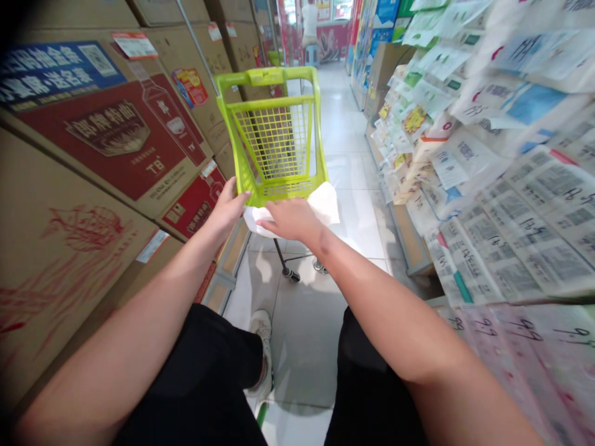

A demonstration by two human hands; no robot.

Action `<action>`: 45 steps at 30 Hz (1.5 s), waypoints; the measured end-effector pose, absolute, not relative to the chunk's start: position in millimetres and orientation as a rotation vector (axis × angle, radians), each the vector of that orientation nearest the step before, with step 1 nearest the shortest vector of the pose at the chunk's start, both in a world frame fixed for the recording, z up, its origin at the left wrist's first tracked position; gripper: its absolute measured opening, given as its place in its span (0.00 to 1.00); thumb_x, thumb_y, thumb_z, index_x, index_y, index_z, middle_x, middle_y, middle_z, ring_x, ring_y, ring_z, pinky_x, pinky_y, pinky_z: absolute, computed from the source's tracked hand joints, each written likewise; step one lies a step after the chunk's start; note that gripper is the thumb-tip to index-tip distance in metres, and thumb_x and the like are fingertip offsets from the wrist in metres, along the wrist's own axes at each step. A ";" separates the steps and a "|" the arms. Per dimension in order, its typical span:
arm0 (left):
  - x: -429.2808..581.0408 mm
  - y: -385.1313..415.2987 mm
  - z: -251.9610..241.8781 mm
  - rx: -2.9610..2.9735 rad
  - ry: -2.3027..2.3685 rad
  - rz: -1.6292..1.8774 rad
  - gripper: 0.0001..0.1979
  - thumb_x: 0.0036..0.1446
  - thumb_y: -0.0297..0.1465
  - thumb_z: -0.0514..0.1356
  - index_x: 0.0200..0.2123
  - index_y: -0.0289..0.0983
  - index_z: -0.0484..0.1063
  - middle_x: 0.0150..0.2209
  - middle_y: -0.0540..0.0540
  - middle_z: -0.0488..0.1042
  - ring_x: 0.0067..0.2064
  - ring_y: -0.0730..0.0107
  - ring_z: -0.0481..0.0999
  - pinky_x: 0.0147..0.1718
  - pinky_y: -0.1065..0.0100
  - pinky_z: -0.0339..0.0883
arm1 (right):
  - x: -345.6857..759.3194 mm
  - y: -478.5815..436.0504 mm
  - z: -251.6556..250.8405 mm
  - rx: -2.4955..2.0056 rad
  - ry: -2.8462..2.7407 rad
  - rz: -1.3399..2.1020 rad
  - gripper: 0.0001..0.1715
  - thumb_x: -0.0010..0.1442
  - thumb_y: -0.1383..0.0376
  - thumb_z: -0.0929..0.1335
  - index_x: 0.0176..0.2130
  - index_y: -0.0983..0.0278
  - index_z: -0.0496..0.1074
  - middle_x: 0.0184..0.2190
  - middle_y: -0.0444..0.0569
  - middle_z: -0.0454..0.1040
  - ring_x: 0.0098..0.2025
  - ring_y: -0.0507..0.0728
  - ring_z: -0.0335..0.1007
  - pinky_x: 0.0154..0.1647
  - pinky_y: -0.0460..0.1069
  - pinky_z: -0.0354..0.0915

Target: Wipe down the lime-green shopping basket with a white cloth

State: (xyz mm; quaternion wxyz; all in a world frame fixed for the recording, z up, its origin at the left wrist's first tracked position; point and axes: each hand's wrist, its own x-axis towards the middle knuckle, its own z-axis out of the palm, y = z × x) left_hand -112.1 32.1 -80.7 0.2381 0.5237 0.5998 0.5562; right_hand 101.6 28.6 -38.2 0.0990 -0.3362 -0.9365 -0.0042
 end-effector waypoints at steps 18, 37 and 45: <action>-73.3 37.2 -54.6 0.992 1.588 1.493 0.31 0.42 0.22 0.66 0.53 0.40 0.72 0.50 0.43 0.82 0.49 0.55 0.83 0.44 0.61 0.78 | 105.6 9.3 -33.4 -1.109 -2.857 -0.121 0.33 0.80 0.49 0.53 0.58 0.65 0.75 0.48 0.63 0.84 0.48 0.68 0.82 0.44 0.54 0.66; -99.0 48.0 -54.0 1.262 1.434 1.342 0.31 0.43 0.26 0.65 0.55 0.40 0.76 0.57 0.42 0.80 0.55 0.56 0.80 0.52 0.60 0.76 | 161.7 39.6 -27.8 -1.264 -2.961 -0.045 0.32 0.79 0.45 0.57 0.60 0.61 0.78 0.53 0.59 0.84 0.54 0.69 0.82 0.47 0.55 0.69; -50.8 50.2 -65.5 1.060 1.335 1.492 0.38 0.49 0.20 0.62 0.64 0.41 0.60 0.59 0.41 0.77 0.62 0.58 0.78 0.58 0.60 0.75 | 133.9 16.1 -31.6 -1.110 -2.945 -0.127 0.33 0.80 0.47 0.54 0.56 0.61 0.79 0.48 0.59 0.85 0.48 0.68 0.84 0.41 0.55 0.70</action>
